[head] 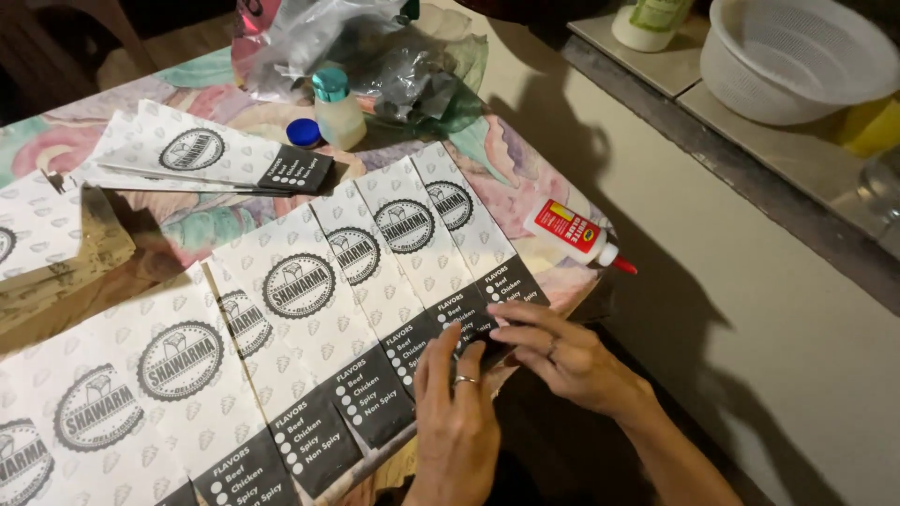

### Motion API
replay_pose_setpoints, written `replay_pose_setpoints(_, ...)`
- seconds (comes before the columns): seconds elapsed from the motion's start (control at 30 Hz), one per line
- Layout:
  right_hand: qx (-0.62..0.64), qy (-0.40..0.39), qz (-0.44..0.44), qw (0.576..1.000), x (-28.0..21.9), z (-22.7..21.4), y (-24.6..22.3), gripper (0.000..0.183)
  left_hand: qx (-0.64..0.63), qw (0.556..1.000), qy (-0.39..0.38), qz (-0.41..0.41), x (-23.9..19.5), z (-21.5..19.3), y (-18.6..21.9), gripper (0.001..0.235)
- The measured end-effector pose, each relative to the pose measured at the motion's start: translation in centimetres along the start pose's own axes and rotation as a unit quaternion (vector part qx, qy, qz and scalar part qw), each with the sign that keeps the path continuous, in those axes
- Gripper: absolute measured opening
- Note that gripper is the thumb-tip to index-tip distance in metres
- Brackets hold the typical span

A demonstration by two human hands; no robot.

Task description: The person assembles printed paper wrappers by folding them and applying glue to secure the edges. They handle multiple wrappers one at a time, using a glue bottle to apply adhesive along the fold lines, then press the edges together to form finished wrappers.

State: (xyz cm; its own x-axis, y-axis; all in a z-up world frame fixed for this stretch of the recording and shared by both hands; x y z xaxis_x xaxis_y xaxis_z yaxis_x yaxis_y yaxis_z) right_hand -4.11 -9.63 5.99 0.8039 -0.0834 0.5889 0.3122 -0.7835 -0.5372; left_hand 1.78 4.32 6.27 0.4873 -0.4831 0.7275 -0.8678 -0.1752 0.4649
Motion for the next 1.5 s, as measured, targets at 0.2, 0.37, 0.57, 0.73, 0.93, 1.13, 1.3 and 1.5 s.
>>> replay_pose_setpoints(0.2,-0.001,-0.018,-0.019,1.0,-1.3,1.1,2.3,0.031,0.001,0.999,-0.031,-0.012,-1.1,1.0,-1.7,0.022)
replay_pose_setpoints(0.37,0.0,0.002,-0.043,0.999,-1.2,0.8,2.3,0.023,-0.05,0.997,-0.047,-0.047,-1.2,0.8,-2.2,0.015)
replay_pose_setpoints(0.57,0.013,-0.002,-0.045,0.999,-1.0,1.0,2.1,0.038,-0.086,0.992,-0.062,-0.07,-1.1,0.8,-2.4,0.02)
replay_pose_setpoints(0.73,0.0,0.016,-0.082,0.997,-0.2,0.9,0.8,0.028,-0.024,0.997,-0.069,-0.028,-1.1,0.7,-2.0,0.023)
replay_pose_setpoints(0.93,0.008,0.017,-0.078,0.997,-0.5,0.7,1.1,0.022,-0.016,0.995,-0.096,-0.016,-1.4,0.7,-2.0,0.017)
replay_pose_setpoints(1.13,0.036,0.02,-0.057,0.998,-1.0,1.1,1.9,0.022,-0.065,0.993,-0.094,-0.006,-1.2,0.3,-1.9,0.021)
replay_pose_setpoints(1.3,0.074,0.056,0.011,0.996,0.9,1.2,0.2,0.003,-0.03,0.995,-0.089,-0.032,-1.0,1.2,-2.3,0.006)
replay_pose_setpoints(1.5,0.037,0.098,0.074,0.992,1.9,1.0,-0.7,0.01,-0.059,0.986,-0.048,-0.151,-1.0,2.0,-3.8,0.004)
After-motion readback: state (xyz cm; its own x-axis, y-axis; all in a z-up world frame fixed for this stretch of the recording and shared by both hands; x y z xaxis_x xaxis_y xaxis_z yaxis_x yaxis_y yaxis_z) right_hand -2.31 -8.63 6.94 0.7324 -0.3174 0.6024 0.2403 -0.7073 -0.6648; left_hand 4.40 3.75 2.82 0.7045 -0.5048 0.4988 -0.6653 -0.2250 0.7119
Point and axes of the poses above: each hand's wrist, its own x-axis towards the middle knuckle, its own z-axis out of the palm, y = z × x, the point moved 6 cm from there along x, towards the middle knuckle, and after that the axes turned 4 degrees about y, right-handed, at the moved point
